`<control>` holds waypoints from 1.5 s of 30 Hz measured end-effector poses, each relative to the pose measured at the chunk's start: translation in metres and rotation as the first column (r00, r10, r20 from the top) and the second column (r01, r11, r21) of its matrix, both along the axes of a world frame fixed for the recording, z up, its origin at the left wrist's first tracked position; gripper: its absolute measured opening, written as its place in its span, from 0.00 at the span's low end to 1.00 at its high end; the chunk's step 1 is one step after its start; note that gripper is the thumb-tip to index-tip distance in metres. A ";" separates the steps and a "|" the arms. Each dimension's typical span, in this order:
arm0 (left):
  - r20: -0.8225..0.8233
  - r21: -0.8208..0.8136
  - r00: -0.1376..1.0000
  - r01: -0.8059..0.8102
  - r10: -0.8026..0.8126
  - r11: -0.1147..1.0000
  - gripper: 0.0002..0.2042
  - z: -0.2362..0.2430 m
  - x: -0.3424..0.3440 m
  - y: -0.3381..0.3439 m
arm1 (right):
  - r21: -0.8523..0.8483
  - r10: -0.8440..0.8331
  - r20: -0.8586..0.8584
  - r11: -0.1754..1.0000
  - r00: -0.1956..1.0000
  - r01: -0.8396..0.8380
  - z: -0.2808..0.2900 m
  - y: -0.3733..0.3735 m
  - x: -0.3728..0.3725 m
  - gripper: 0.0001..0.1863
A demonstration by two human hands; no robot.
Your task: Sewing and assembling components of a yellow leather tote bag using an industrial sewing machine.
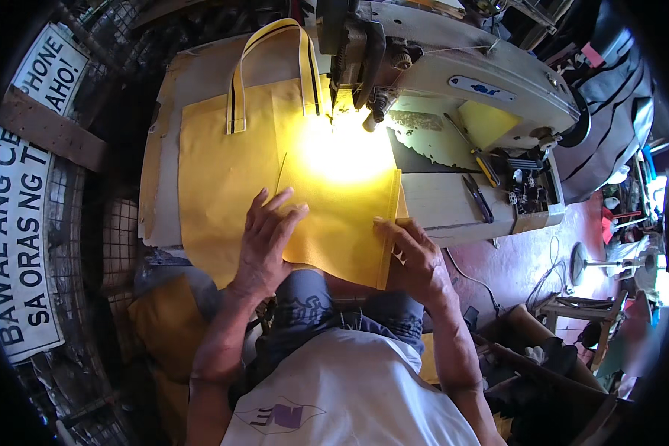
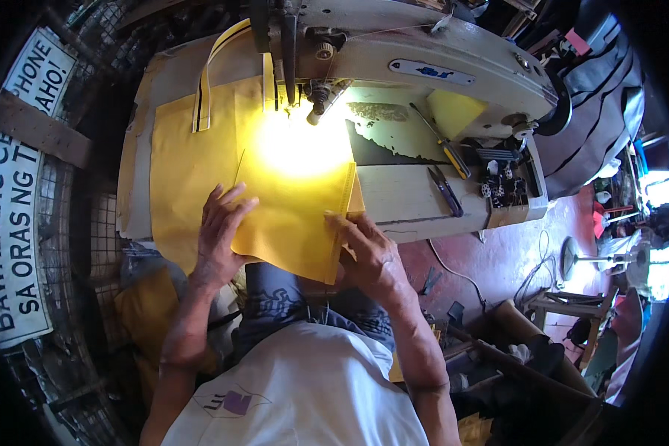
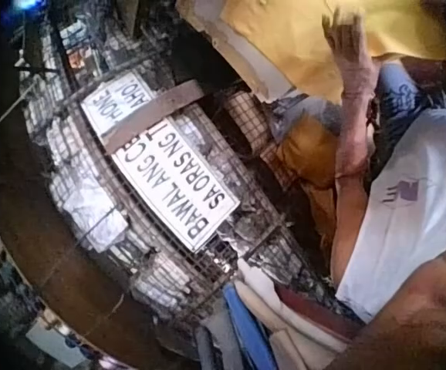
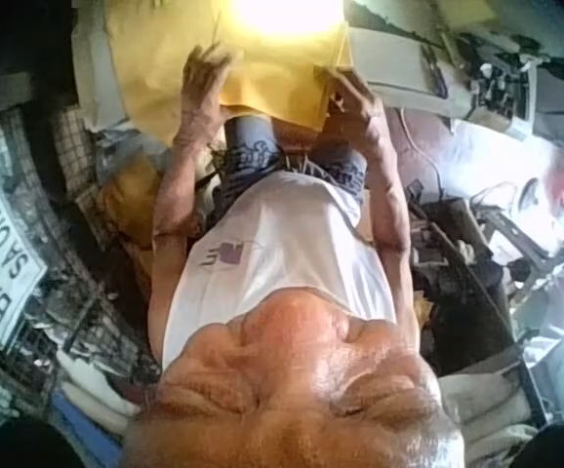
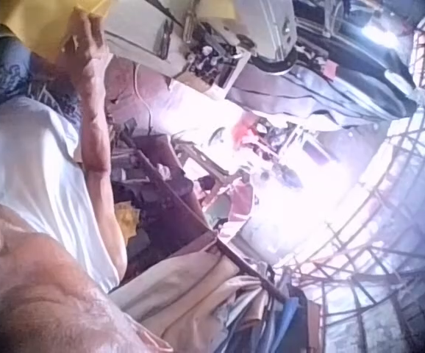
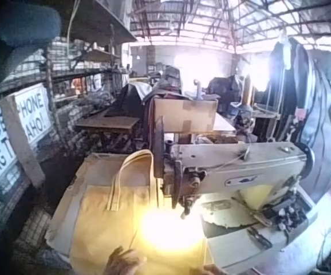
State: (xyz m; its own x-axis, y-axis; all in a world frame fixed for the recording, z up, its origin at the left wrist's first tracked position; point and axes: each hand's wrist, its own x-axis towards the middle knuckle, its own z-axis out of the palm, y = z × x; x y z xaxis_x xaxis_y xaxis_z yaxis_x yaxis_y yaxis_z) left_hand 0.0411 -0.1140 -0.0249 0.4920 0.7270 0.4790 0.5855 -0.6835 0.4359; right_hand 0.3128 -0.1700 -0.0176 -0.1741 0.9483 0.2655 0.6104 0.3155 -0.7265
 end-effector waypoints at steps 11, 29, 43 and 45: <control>0.420 -0.605 0.820 -0.065 0.388 0.794 0.31 0.013 0.014 0.028 | -0.111 -0.359 0.047 0.926 0.932 0.362 0.012 0.021 -0.010 0.11; -0.205 -0.098 0.915 -0.373 0.348 0.923 0.11 0.004 0.032 0.052 | 0.123 -0.488 0.204 0.873 0.848 0.473 -0.010 0.041 -0.022 0.14; -0.259 -0.020 0.889 -0.395 0.377 0.918 0.11 0.006 0.030 0.038 | 0.227 -0.439 0.348 0.897 0.828 0.380 -0.016 0.038 -0.021 0.19; -0.239 -0.013 0.897 -0.385 0.371 0.923 0.11 0.006 0.030 0.037 | 0.235 -0.435 0.346 0.898 0.832 0.372 -0.015 0.039 -0.023 0.19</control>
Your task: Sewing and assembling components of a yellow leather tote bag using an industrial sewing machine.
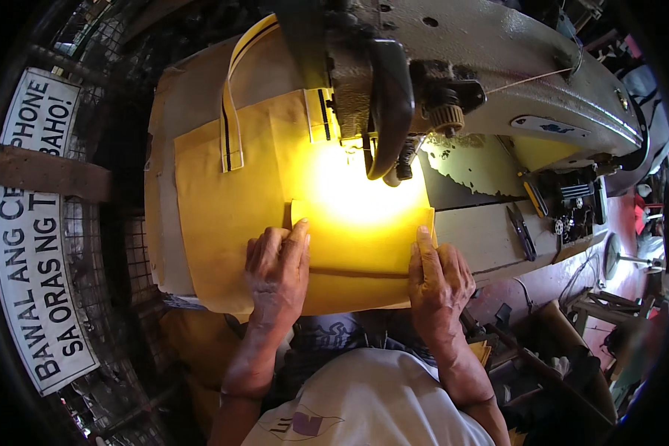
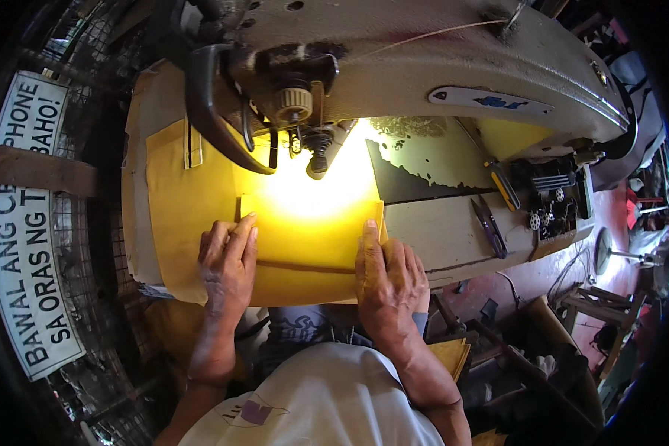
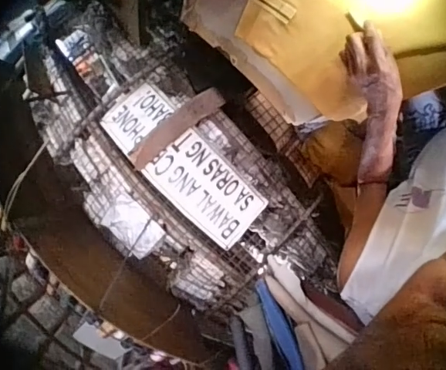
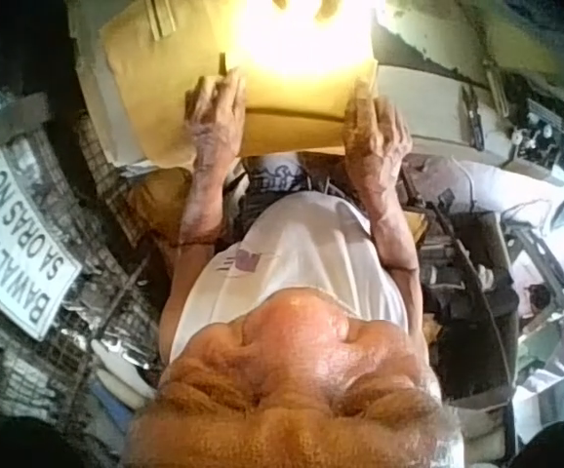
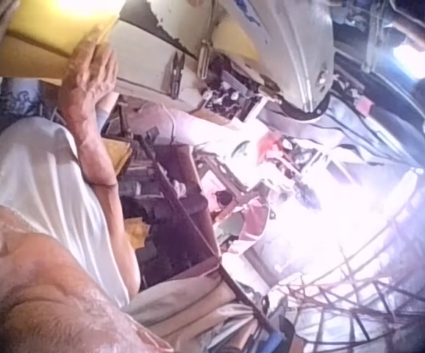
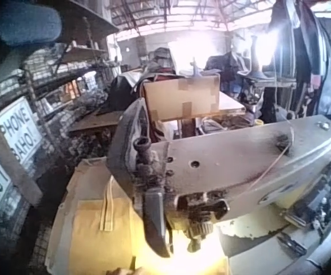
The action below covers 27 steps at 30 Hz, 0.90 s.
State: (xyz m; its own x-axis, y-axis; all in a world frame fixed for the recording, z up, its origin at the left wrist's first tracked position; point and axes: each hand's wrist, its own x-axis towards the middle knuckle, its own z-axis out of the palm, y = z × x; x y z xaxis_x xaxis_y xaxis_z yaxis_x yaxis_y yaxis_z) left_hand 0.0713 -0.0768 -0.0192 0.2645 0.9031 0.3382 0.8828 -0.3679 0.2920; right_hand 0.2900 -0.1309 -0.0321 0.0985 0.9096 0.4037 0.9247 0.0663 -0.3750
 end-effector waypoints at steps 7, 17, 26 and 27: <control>0.034 -0.012 0.999 0.011 -0.010 1.000 0.11 -0.003 -0.002 0.001 | 0.007 -0.026 0.037 1.000 0.999 0.026 -0.002 -0.001 -0.003 0.19; 0.021 -0.087 0.997 -0.069 0.071 0.994 0.13 -0.001 0.006 -0.002 | -0.093 -0.082 0.082 0.992 0.993 0.089 0.006 -0.001 -0.002 0.14; -0.187 -0.015 0.885 0.432 -0.427 0.902 0.24 -0.007 0.061 -0.042 | -0.055 -0.005 0.077 0.998 0.997 0.009 -0.011 0.007 0.002 0.14; -0.059 -0.046 0.892 0.447 -0.449 0.894 0.27 -0.011 0.067 -0.047 | -0.044 -0.002 0.061 0.999 0.998 0.005 -0.010 0.006 0.003 0.14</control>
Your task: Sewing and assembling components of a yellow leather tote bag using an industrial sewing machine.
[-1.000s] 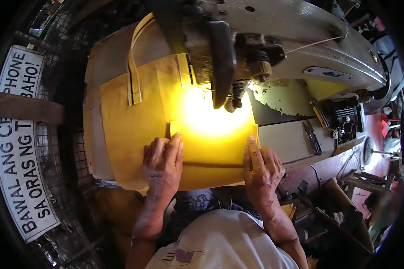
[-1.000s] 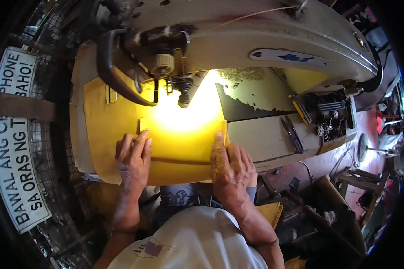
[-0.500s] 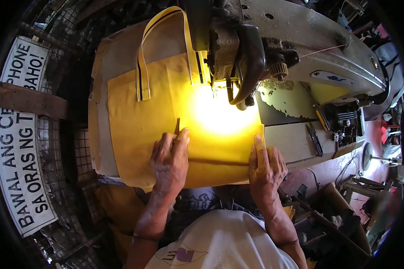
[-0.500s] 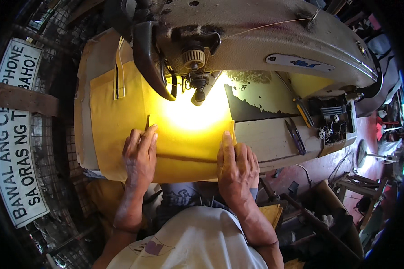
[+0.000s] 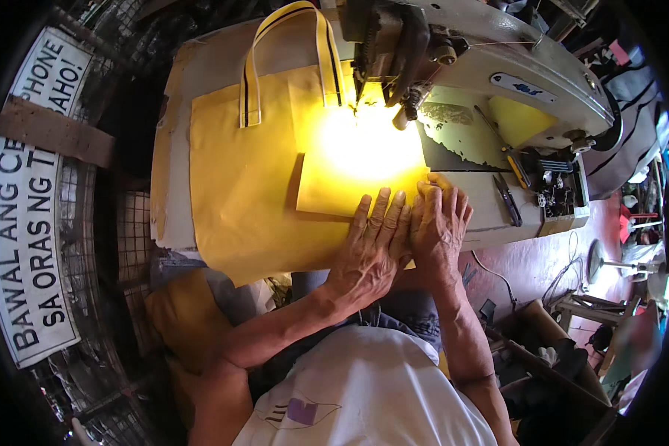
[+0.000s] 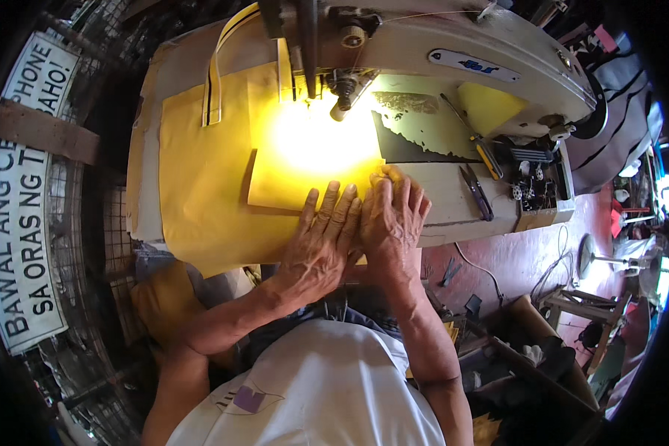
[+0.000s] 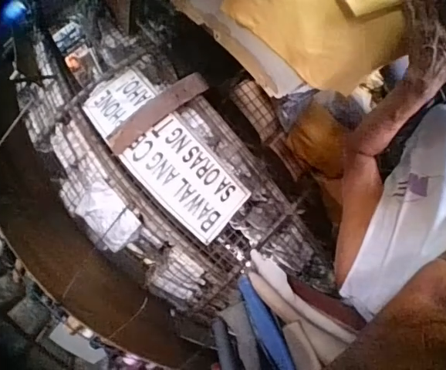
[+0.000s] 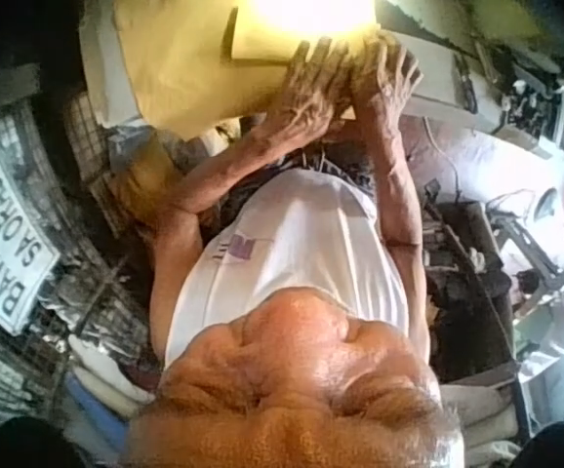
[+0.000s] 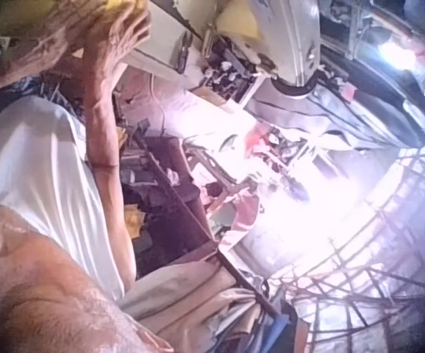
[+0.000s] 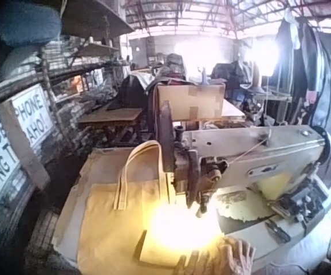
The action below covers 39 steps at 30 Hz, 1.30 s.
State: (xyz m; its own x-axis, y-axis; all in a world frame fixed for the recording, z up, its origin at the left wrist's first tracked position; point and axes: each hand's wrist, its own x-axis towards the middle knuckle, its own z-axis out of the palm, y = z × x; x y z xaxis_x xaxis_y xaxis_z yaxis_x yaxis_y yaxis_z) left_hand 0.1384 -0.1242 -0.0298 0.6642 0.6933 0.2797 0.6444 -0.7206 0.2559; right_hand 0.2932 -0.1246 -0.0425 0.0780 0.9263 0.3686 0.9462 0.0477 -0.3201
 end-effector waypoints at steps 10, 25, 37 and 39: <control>-0.166 -0.080 0.982 -0.098 0.084 0.992 0.53 0.008 -0.101 0.013 | 0.075 -0.024 0.005 0.997 1.000 0.023 -0.004 -0.001 0.001 0.12; -0.223 -0.094 0.970 -0.116 0.093 0.989 0.57 0.012 -0.111 0.013 | -0.113 0.322 0.078 0.943 0.944 -0.312 0.002 -0.048 -0.020 0.38; -0.196 -0.036 0.964 -0.188 0.178 0.981 0.38 0.035 -0.089 0.025 | 0.087 0.063 -0.384 0.996 0.921 -0.032 -0.004 -0.053 0.004 0.35; -0.034 0.005 0.986 -0.163 0.163 0.987 0.30 0.041 -0.070 0.022 | 0.105 0.020 -0.329 0.994 0.944 0.015 0.001 -0.045 0.007 0.33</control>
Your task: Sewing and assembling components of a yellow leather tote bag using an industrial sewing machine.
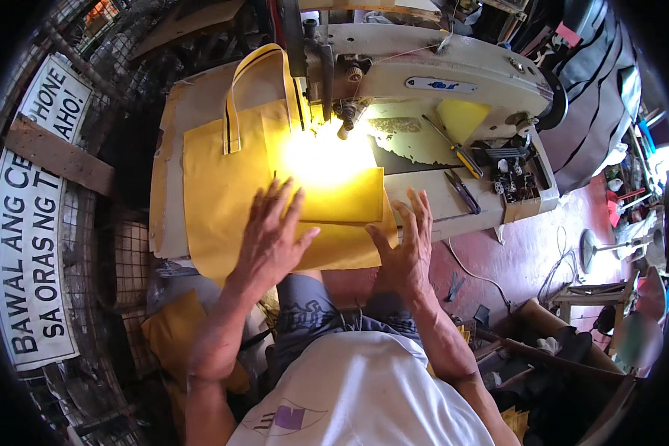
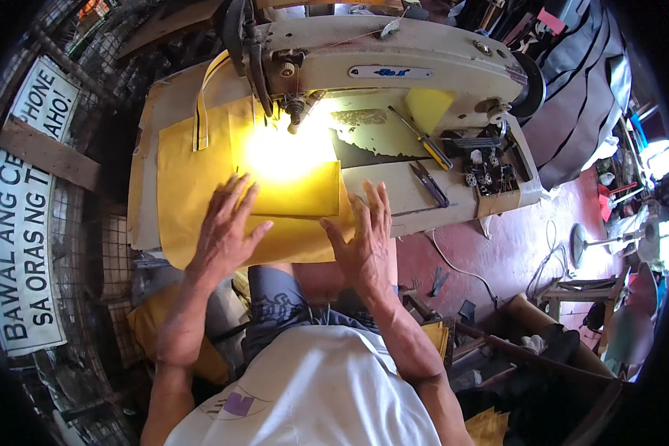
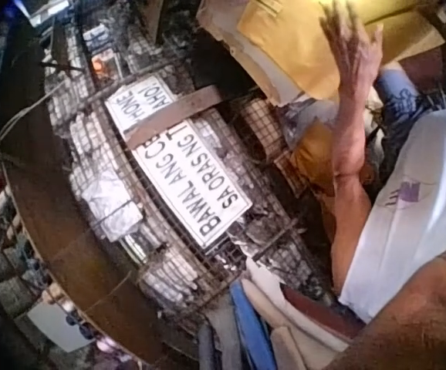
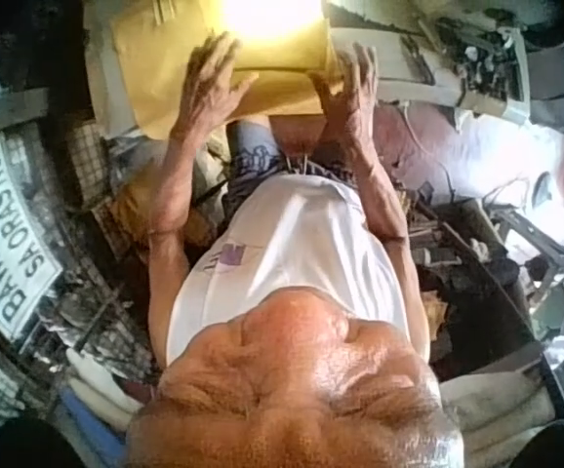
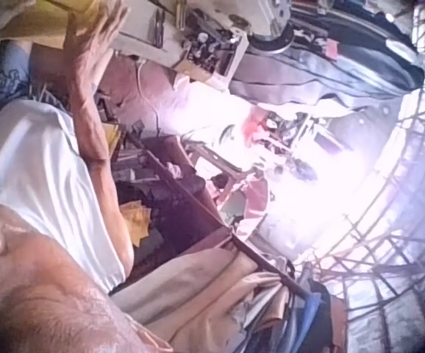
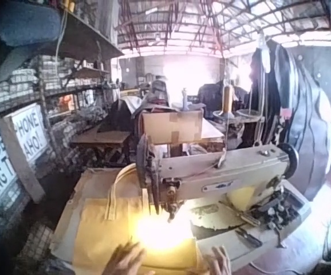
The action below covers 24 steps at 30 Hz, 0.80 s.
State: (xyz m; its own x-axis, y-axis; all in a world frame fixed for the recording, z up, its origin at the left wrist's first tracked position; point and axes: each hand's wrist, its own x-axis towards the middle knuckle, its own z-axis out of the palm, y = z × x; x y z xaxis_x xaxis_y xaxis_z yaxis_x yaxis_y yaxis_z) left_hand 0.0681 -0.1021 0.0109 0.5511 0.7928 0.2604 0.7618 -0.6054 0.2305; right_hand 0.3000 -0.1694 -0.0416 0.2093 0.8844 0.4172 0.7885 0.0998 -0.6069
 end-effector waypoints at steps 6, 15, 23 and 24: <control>-0.050 0.235 0.960 0.280 -0.276 0.931 0.24 0.031 0.054 -0.008 | 0.124 0.156 0.036 0.979 0.987 -0.159 0.022 0.006 -0.018 0.16; 0.119 0.510 0.879 0.344 -0.461 0.788 0.06 0.095 0.030 -0.006 | 0.327 0.075 0.270 0.931 0.960 -0.164 0.105 -0.027 0.006 0.16; 0.092 0.400 0.992 0.044 -0.088 0.915 0.20 0.006 -0.065 0.065 | 0.144 0.499 0.459 0.775 0.735 -0.616 0.037 0.028 -0.114 0.22; 0.035 0.338 0.999 -0.010 -0.001 0.941 0.23 -0.006 -0.070 0.063 | 0.156 0.491 0.388 0.799 0.780 -0.581 0.011 0.044 -0.121 0.22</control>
State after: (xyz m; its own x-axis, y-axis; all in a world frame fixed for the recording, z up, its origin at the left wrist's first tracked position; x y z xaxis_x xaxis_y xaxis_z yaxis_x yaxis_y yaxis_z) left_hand -0.0021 -0.0391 0.0046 0.5340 0.6573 0.5317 0.7600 -0.6488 0.0387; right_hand 0.1795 -0.1252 -0.0306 -0.4482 0.6641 0.5984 0.6982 0.6781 -0.2295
